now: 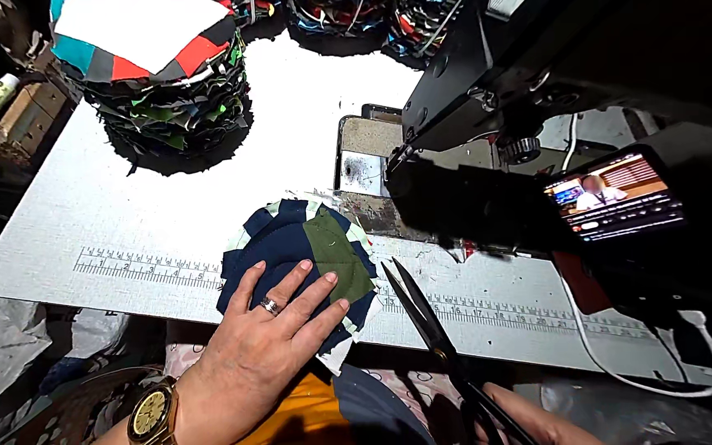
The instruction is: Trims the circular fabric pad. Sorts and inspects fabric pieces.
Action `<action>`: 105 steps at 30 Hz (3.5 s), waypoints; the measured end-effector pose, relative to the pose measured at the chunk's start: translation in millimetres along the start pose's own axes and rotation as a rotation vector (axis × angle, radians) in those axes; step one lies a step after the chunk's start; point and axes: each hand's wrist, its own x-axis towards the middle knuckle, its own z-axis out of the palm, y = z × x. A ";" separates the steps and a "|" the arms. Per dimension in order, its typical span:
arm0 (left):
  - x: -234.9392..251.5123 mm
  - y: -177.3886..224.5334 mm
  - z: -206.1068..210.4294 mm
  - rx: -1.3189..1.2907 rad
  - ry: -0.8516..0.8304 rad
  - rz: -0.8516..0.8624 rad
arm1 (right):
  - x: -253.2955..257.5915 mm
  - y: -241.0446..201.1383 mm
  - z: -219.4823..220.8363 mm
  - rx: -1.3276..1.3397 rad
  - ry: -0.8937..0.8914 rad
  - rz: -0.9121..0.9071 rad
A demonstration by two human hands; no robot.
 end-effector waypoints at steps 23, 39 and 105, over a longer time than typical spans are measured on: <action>6.6 18.0 19.0 -0.096 0.157 -0.041 | 26.7 3.7 25.2 0.083 0.100 -0.141; 9.1 18.5 21.9 -0.021 0.158 -0.050 | 25.4 -4.3 37.7 0.073 0.286 -0.112; -3.9 7.0 14.5 -0.261 0.222 -0.016 | 18.8 11.3 3.8 0.152 -0.023 -0.075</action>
